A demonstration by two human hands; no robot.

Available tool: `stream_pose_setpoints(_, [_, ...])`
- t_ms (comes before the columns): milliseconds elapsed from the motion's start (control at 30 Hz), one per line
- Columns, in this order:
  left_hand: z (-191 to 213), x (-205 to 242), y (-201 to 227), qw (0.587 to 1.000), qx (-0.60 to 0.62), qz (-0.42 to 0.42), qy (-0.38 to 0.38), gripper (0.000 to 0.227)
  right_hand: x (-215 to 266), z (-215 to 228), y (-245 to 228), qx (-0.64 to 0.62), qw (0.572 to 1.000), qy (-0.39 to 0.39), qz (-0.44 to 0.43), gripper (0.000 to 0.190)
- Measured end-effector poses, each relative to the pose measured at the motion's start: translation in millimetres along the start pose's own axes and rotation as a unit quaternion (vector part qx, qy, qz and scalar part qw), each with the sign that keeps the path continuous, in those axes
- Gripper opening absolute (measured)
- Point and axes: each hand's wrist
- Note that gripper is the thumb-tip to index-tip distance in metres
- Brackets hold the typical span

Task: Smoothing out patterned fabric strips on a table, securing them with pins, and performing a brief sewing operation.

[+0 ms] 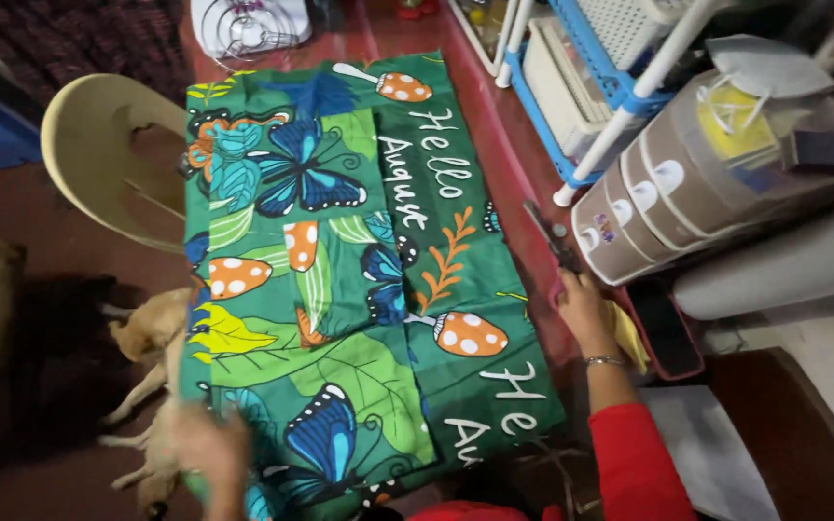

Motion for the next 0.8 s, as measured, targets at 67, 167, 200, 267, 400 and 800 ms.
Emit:
stream_pose_setpoints(67, [6.3, 42.2, 34.3, 0.993, 0.075, -0.086, 0.023, 0.071, -1.6, 6.1, -9.2, 0.012, 0.999, -0.042, -0.02, 0.053])
stream_pose_setpoints(167, [25.4, 108.1, 76.5, 0.958, 0.123, -0.236, -0.103, 0.074, 1.3, 5.8, -22.4, 0.036, 0.999, -0.008, -0.013, 0.051])
stream_pose_setpoints(200, [31.5, 122.6, 83.1, 0.945, 0.118, -0.277, -0.127, 0.079, 3.4, 3.1, -27.9, 0.065, 0.997, 0.013, -0.032, 0.051])
stream_pose_setpoints(267, [38.5, 140.4, 95.2, 0.932, 0.113, -0.31, -0.147, 0.083, 2.8, 2.7, -65.4, 0.093, 0.994, 0.037, -0.044, 0.052])
stream_pose_setpoints(400, [48.5, 163.3, 92.7, 0.915, 0.109, -0.377, -0.091, 0.083, 20.4, -2.3, -201.6, 0.043, 0.968, 0.067, 0.24, 0.051])
stream_pose_setpoints(800, [39.2, 139.9, 63.4, 0.901, 0.092, -0.413, -0.093, 0.083, -97.8, -38.4, -115.3, -0.326, 0.892, 0.313, 0.028, 0.015])
Point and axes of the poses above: each hand's wrist, its own x-axis away from the middle knuckle, its own z-axis out of the back of the hand, y = z × x, and after that the axes turned 3 degrees about z, right-handed
